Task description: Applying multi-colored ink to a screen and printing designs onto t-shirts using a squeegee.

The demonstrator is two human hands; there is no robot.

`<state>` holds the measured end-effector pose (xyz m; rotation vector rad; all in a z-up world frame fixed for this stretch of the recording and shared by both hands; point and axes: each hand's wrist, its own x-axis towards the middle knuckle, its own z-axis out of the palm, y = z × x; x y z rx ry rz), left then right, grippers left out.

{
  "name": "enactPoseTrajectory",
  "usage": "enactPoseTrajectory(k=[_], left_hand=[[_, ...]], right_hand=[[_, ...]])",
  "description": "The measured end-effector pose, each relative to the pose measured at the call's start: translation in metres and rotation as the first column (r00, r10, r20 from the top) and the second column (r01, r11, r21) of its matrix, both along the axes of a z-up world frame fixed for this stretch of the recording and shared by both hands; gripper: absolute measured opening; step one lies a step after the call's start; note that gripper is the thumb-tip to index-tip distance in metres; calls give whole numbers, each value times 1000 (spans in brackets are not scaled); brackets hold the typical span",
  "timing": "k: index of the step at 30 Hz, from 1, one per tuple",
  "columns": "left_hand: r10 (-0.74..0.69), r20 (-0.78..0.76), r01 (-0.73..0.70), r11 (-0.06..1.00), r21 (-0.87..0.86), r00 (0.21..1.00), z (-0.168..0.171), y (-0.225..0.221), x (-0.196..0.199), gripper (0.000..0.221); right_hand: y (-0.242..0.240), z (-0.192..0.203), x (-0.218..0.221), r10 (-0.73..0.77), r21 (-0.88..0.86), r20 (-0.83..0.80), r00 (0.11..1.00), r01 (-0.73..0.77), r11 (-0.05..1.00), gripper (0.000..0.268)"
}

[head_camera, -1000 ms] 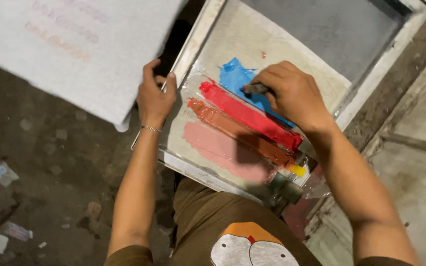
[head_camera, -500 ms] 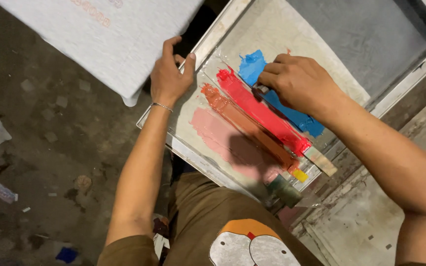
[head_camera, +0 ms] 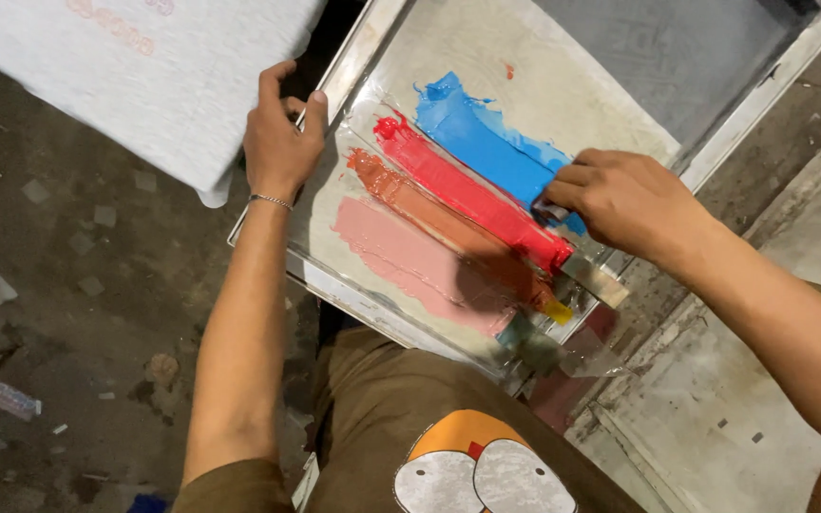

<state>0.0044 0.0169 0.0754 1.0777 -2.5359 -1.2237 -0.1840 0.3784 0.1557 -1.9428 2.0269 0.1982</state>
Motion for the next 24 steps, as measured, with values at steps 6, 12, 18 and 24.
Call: enactPoseTrajectory(k=[6,12,18,24], left_hand=[[-27,-35,25,998,-56,999,-15,-5,2,50],[-7,-41,7,1000,-13,999,-15,-5,1,51],[12,-14,-11,1000,25,1000,-9,-4,0,53],[-12,-20,13,999,33,1000,-7,-4,0,52]], right_hand=[[10,9,-7,-156,-49,112,981,163,985,20],[-88,1,-8,-98,-283,88,991,119,952,18],[-144,-20,-15,36,-226,36,999,-27,974,20],[-127,-22,-19,53,-97,32,998,-50,994,23]])
